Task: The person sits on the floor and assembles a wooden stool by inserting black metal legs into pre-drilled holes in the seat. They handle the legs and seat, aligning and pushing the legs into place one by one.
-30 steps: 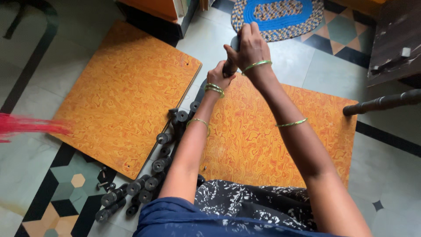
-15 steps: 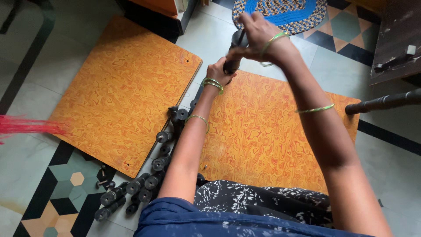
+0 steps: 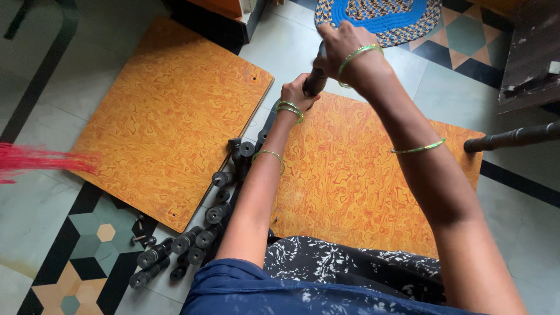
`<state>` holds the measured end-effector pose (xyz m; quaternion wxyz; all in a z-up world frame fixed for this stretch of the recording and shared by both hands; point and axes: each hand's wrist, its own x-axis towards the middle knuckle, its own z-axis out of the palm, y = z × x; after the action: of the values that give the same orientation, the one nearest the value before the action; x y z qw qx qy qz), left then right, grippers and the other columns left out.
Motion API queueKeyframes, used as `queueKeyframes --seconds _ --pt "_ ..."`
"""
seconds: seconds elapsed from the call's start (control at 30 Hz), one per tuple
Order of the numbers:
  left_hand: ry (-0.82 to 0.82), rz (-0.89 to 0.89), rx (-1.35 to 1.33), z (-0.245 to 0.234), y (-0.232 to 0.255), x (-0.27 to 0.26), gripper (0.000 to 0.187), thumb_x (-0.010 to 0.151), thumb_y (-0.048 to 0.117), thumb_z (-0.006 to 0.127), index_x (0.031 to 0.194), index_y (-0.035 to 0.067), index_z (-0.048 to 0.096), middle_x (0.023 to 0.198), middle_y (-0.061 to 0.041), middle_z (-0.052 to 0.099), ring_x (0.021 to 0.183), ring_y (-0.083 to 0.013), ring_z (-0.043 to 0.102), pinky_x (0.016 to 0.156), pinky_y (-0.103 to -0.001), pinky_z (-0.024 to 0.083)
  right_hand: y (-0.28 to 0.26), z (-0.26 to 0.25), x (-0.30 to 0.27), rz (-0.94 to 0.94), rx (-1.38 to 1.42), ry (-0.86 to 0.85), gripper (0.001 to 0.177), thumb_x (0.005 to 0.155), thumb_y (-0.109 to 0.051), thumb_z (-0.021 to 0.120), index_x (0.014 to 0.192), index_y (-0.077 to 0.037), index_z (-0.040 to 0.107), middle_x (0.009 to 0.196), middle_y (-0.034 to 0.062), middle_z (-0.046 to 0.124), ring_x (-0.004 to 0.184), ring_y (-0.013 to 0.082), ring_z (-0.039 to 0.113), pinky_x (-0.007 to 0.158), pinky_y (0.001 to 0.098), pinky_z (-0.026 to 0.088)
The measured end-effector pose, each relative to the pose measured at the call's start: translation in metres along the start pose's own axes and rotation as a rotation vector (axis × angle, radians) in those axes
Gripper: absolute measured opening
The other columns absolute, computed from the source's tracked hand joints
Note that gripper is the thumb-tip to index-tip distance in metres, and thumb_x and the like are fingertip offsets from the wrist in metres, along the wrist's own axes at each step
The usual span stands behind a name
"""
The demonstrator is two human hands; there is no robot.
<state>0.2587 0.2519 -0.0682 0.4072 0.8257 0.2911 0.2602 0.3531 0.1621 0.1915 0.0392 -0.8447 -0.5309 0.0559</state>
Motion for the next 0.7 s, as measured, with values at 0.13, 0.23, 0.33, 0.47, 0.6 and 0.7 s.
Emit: queueKeyframes --seconds 0.13,0.23,0.33,0.47,0.6,0.7 --pt "0.011 0.002 -0.009 0.003 -0.004 0.000 0.062 0.059 0.025 0.098 0.112 0.015 0.068 0.092 -0.012 0.078 0.087 -0.0314 0.076 0.079 -0.041 0.063 0.001 -0.012 -0.006 -0.483 0.012 0.092 0.030 0.077 -0.028 0.083 0.101 -0.014 0.070 0.112 0.0145 0.065 0.108 0.0374 0.061 0.093 0.0469 0.052" --pt "0.022 0.052 0.046 0.003 -0.006 0.003 0.065 0.056 0.028 0.101 0.110 0.013 0.067 0.092 -0.014 0.077 0.087 -0.0329 0.075 0.080 -0.041 0.062 -0.004 -0.012 -0.008 -0.321 0.052 0.128 0.052 0.076 -0.032 0.083 0.119 -0.009 0.064 0.119 0.0213 0.061 0.108 0.0418 0.058 0.092 0.0502 0.048" --pt "0.009 0.008 -0.001 0.004 -0.007 0.001 0.064 0.058 0.026 0.099 0.114 0.016 0.069 0.093 -0.012 0.078 0.088 -0.0318 0.077 0.080 -0.041 0.063 -0.004 -0.009 -0.007 -0.123 0.032 0.005 0.043 0.088 -0.034 0.079 0.119 -0.011 0.061 0.117 0.0190 0.059 0.111 0.0409 0.060 0.095 0.0487 0.050" --pt "0.005 0.010 0.030 0.004 -0.006 0.000 0.065 0.057 0.027 0.100 0.112 0.015 0.068 0.093 -0.013 0.078 0.087 -0.0327 0.076 0.080 -0.041 0.062 0.002 -0.008 -0.007 -0.543 0.035 0.258 0.039 0.076 -0.025 0.084 0.109 -0.012 0.066 0.116 0.0156 0.063 0.107 0.0380 0.064 0.093 0.0447 0.055" --pt "0.013 0.024 0.035 0.001 -0.004 0.001 0.064 0.057 0.027 0.100 0.111 0.015 0.069 0.094 -0.012 0.078 0.088 -0.0321 0.076 0.081 -0.040 0.062 -0.002 -0.005 -0.009 -0.115 -0.064 0.195 0.060 0.078 -0.043 0.090 0.119 -0.008 0.065 0.110 0.0241 0.060 0.092 0.0437 0.065 0.073 0.0496 0.055" --pt "-0.006 -0.008 0.036 -0.001 -0.001 0.001 0.063 0.058 0.027 0.099 0.113 0.015 0.069 0.094 -0.011 0.079 0.089 -0.0307 0.077 0.082 -0.039 0.063 0.000 -0.010 -0.012 -0.351 0.140 0.262 0.040 0.075 -0.019 0.087 0.110 -0.010 0.070 0.104 0.0192 0.063 0.092 0.0405 0.066 0.078 0.0461 0.056"
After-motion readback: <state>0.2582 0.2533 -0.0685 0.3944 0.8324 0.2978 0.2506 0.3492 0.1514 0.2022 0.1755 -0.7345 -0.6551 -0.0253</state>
